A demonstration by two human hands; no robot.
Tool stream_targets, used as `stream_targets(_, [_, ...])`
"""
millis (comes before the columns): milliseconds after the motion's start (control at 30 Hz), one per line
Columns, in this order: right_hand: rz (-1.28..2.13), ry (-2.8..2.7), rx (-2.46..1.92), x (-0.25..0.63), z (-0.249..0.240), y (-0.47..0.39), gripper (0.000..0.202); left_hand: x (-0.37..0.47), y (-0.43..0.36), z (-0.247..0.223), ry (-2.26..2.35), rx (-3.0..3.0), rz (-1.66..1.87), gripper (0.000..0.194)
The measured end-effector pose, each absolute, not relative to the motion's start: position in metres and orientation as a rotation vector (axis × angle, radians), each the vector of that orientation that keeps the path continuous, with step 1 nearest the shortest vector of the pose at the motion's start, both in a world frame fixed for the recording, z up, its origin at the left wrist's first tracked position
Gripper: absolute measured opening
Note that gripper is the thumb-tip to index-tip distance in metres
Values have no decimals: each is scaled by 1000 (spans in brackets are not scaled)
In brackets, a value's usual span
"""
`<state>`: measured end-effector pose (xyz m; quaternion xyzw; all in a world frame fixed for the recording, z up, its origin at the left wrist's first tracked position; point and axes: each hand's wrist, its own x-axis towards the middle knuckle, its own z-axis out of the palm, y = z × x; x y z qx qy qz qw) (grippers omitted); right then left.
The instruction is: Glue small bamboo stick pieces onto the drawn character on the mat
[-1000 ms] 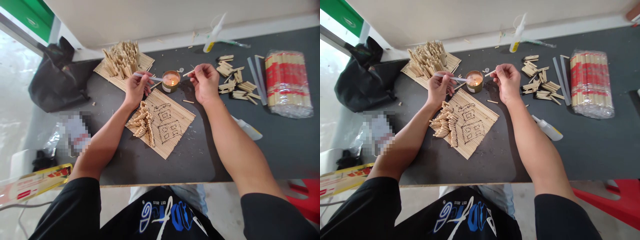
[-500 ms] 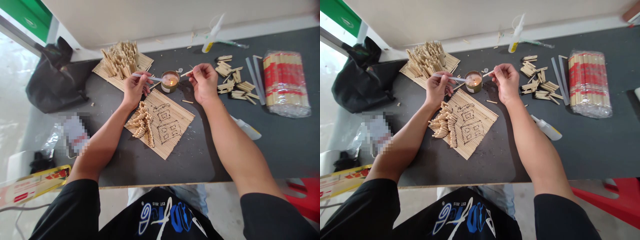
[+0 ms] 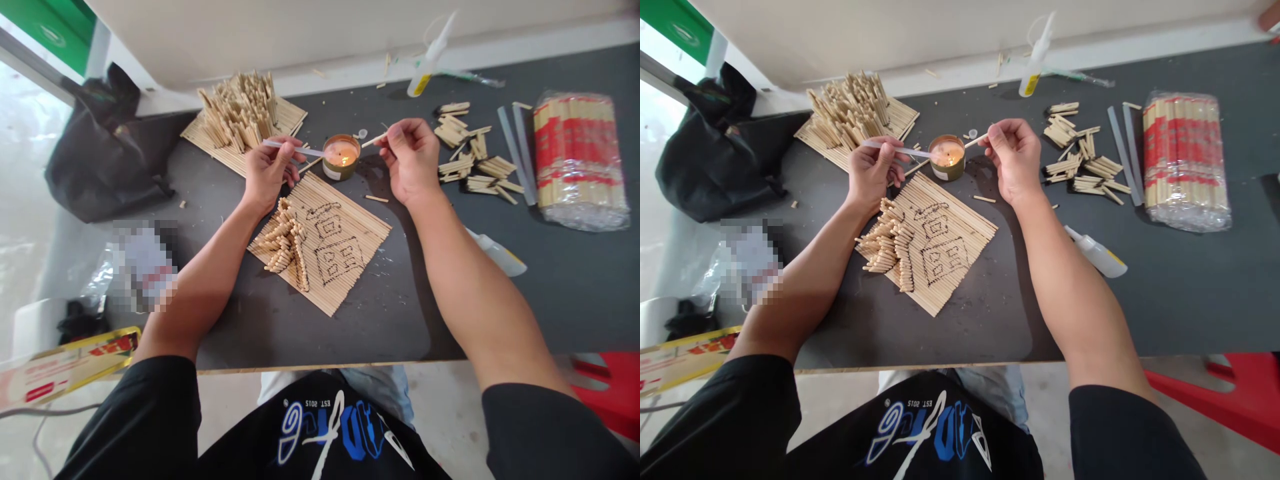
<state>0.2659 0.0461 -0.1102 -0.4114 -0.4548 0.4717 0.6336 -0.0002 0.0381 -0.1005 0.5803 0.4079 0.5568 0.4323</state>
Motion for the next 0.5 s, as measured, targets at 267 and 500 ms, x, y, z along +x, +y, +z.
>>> stream_targets(267, [1121, -1058, -917, 267, -112, 47, 56, 1, 38, -99, 1007, 1437, 1414, 62])
stream_targets(500, [1141, -1031, -911, 267, -113, 48, 56, 1, 38, -98, 1058, 1436, 1419, 67])
